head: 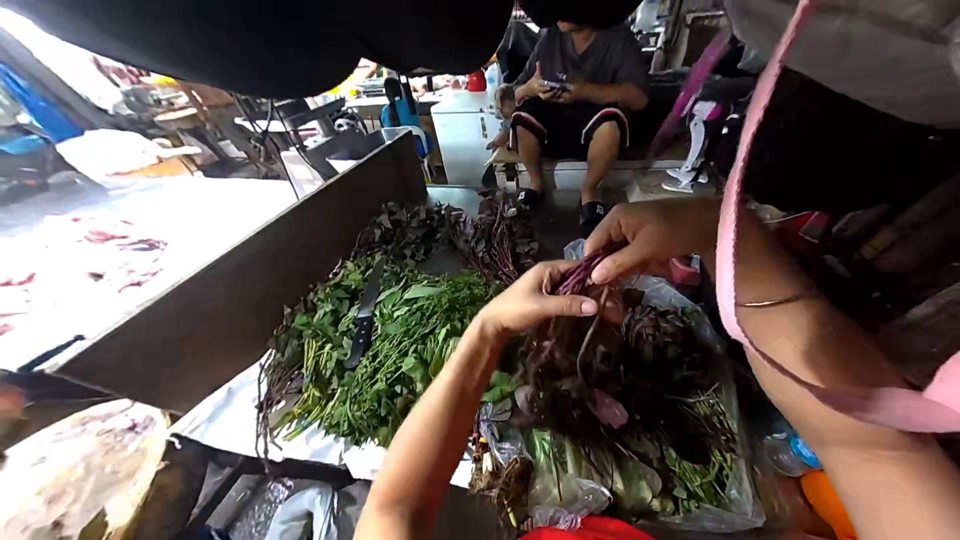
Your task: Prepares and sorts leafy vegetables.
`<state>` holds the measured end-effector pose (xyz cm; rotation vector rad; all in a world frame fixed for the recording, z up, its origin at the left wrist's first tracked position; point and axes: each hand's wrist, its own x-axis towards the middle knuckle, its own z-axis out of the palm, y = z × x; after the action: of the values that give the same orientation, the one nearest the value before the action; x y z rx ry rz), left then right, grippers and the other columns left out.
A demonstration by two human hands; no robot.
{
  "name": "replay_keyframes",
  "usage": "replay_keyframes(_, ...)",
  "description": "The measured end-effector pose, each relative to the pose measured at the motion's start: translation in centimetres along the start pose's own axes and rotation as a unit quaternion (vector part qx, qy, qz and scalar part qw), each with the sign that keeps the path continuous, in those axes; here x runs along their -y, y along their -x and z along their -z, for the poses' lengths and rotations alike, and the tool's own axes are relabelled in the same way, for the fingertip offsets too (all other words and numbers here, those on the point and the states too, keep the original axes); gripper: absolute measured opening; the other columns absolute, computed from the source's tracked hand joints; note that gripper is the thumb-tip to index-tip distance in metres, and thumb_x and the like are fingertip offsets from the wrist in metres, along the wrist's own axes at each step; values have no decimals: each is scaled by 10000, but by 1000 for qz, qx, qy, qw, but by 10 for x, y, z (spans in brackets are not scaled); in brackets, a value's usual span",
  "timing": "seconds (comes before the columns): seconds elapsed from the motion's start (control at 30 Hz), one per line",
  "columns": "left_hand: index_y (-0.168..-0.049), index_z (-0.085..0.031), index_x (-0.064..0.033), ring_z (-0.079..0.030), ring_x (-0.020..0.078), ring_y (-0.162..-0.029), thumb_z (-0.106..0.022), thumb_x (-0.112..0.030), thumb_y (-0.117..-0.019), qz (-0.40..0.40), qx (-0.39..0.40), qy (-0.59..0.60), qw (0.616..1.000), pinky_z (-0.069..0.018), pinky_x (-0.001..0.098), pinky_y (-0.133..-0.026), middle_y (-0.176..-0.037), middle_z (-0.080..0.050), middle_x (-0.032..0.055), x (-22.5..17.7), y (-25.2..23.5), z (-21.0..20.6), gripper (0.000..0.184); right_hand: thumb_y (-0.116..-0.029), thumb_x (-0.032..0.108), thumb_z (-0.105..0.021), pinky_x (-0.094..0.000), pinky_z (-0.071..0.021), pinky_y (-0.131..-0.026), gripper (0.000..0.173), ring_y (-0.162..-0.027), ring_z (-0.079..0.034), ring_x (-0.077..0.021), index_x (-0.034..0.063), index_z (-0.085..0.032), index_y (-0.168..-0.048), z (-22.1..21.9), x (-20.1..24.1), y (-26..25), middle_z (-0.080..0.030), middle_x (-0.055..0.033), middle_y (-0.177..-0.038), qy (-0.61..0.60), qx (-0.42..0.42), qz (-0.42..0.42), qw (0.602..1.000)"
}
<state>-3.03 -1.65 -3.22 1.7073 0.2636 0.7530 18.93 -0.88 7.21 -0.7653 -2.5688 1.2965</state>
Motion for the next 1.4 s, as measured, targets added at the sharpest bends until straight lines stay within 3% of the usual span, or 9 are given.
replay_keyframes(0.1,-1225,-592,6,-694,125,-742,-597,-133,-966,40,-99,24,994,-612,317,-744,-847,-694,29,22,15,-15,294,-932,-81,-631,-215,-436,-488,44,-485,-489,-73,-60,-658,-960,-40,1,-5,-603,-51,-656,-63,-221,-143,963)
replay_keyframes(0.2,-1259,-559,23,-667,96,-711,-592,-120,-984,42,-167,-6,985,-603,287,-700,-885,-678,19,20,28,-27,313,-994,30,-552,-173,-486,-498,177,-555,-567,-20,22,-607,-1162,-68,-61,-7,-681,-5,-806,-231,-318,-36,919)
replay_keyframes(0.43,-1198,-551,26,-681,83,-679,-635,-126,-972,36,-184,-42,981,-611,270,-668,-825,-680,-5,6,43,-42,285,-860,50,-759,-138,-478,-548,47,-599,-574,21,87,-730,-857,-121,-51,-20,-693,62,-761,-276,-439,51,854)
replay_keyframes(0.8,-1082,-637,11,-737,140,-803,-618,-91,-987,43,-164,32,985,-625,337,-811,-868,-744,35,15,47,-44,141,-938,-10,-662,-155,-481,-509,82,-541,-548,-7,60,-701,-922,-121,-46,-24,-659,24,-720,-309,-445,48,839)
replay_keyframes(0.93,-1068,-643,25,-727,107,-760,-608,-60,-981,40,-144,-10,989,-613,284,-778,-809,-741,42,6,43,-35,127,-1007,12,-563,-136,-483,-497,223,-541,-534,0,33,-680,-1195,-113,-43,-24,-690,-10,-877,-364,-364,63,855)
replay_keyframes(1.03,-1034,-637,8,-711,100,-715,-602,-43,-972,48,-129,-10,990,-605,271,-740,-764,-723,41,-3,39,-31,88,-1022,57,-565,-132,-472,-492,249,-536,-519,7,40,-675,-1244,-110,-39,-22,-675,3,-854,-343,-344,77,870)
replay_keyframes(1.17,-1048,-628,-6,-653,73,-606,-624,-96,-994,57,-142,-88,984,-589,244,-619,-696,-657,3,-22,31,-28,105,-971,162,-640,-134,-484,-554,264,-635,-558,24,63,-651,-1216,-95,-29,-24,-702,32,-1006,-263,-341,113,895)
replay_keyframes(1.27,-1067,-607,-3,-617,78,-570,-641,-114,-997,53,-174,-127,975,-572,255,-581,-693,-620,2,-33,18,-26,136,-1002,145,-633,-141,-422,-476,117,-541,-500,23,61,-679,-1069,-80,-9,-38,-687,42,-861,-209,-413,82,883)
replay_keyframes(1.4,-1173,-558,-19,-698,132,-771,-559,-164,-1015,-2,-184,-64,981,-623,330,-740,-886,-683,27,-44,10,-14,215,-1003,128,-627,-150,-418,-470,82,-519,-490,8,67,-676,-979,-56,-1,-46,-649,48,-760,-186,-430,133,873)
